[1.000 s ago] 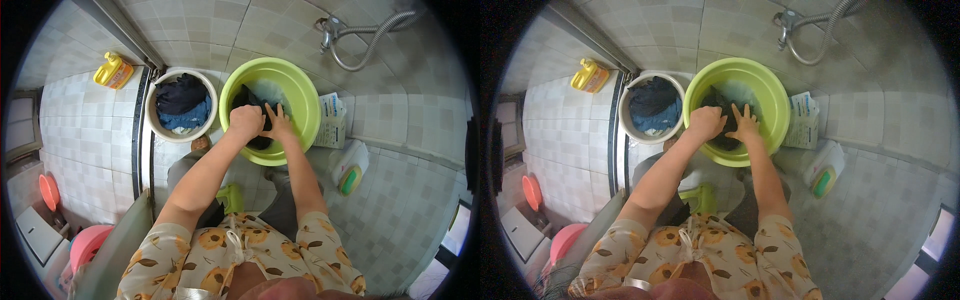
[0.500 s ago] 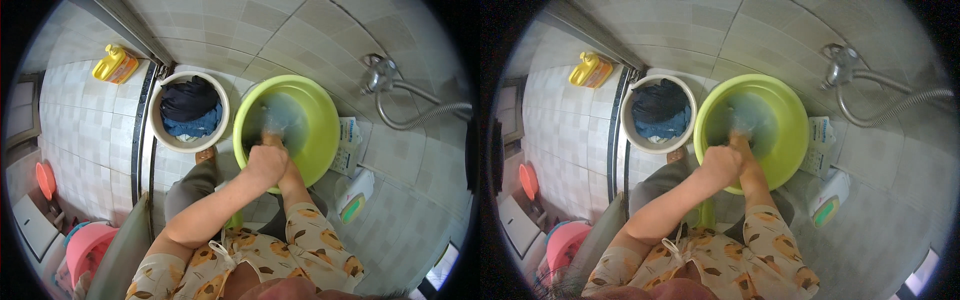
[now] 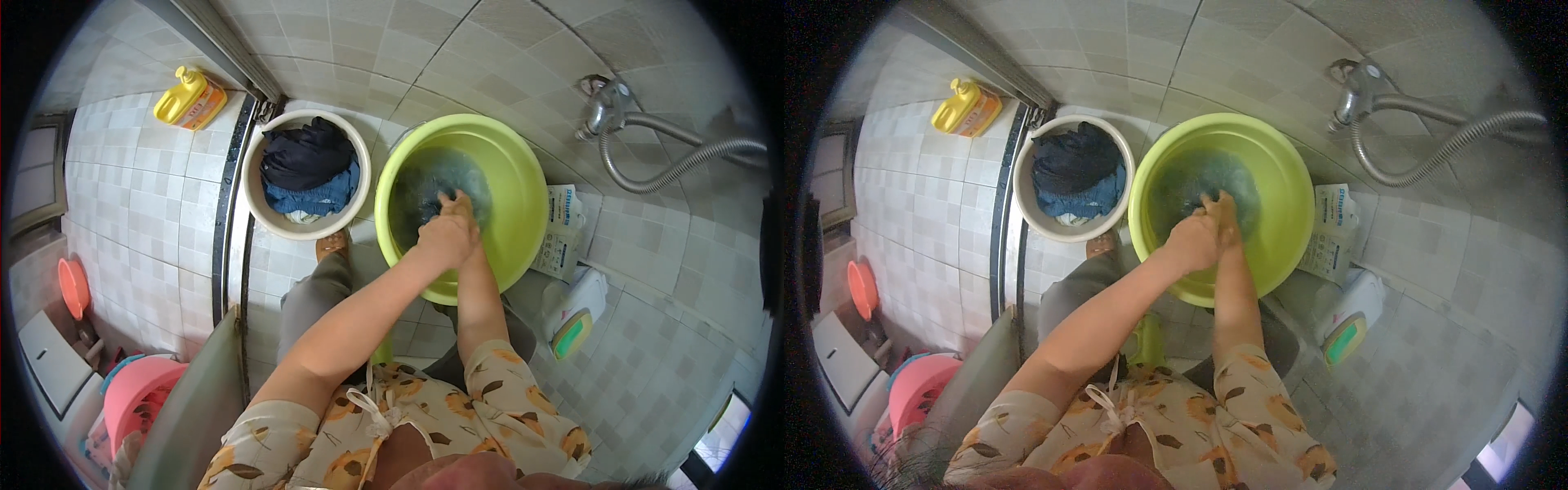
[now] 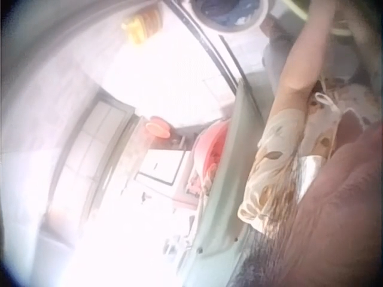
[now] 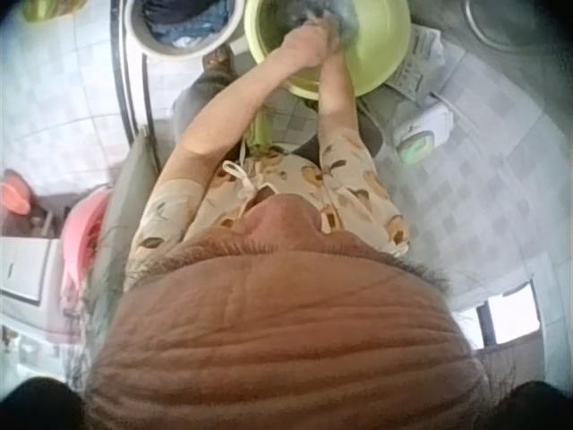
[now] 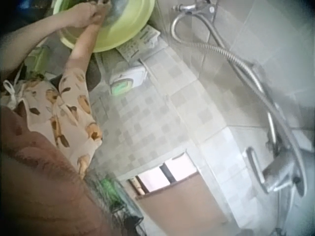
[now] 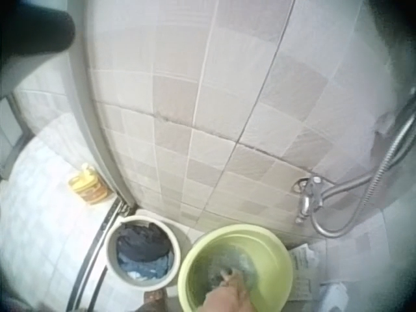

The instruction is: The person washes items of clothing in a green bucket with soapy water, scrubs them by hand, rinses them under a running faucet, and wrings them out one at a time.

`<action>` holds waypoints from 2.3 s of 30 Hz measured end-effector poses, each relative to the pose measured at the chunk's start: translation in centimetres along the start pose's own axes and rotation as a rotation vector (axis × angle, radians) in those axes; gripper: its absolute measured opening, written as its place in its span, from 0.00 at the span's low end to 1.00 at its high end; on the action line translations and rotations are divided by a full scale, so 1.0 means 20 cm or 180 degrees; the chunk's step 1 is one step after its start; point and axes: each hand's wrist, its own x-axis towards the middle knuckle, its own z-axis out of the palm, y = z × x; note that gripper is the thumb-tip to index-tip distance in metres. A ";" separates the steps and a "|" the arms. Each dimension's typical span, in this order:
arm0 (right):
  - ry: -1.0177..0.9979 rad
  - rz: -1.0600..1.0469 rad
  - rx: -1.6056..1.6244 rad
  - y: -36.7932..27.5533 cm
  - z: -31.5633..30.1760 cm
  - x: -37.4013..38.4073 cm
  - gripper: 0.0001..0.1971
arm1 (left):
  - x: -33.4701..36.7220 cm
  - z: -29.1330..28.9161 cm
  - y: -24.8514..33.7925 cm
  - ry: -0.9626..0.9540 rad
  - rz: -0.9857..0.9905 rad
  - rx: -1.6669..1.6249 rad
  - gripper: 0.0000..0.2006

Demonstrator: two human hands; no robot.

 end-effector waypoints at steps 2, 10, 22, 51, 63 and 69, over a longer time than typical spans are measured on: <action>0.0386 0.0252 0.1894 0.01 -0.13 -0.03 0.34 | 0.07 0.06 -0.04 -0.0256 0.0132 0.0468 0.27; 0.1032 -0.0010 0.2528 -0.40 -0.54 -0.53 0.17 | 0.18 0.06 -0.01 0.0529 -0.2268 -0.3780 0.46; 0.2307 -0.0915 -0.0787 -0.51 -0.52 -0.71 0.19 | 0.19 -0.05 0.17 0.0840 -0.1885 -0.5861 0.20; 0.1075 -0.1192 0.4035 -0.26 -0.70 -0.81 0.11 | -0.15 -0.26 0.26 -0.0322 0.0894 0.1001 0.19; 0.0843 -0.0898 0.4846 -0.31 -0.77 -1.04 0.17 | 0.11 -0.25 0.06 0.0256 0.1353 0.0028 0.28; 0.0572 -0.1366 0.5121 -0.35 -0.82 -1.08 0.19 | 0.15 -0.20 0.05 -0.0889 0.1150 -0.0835 0.30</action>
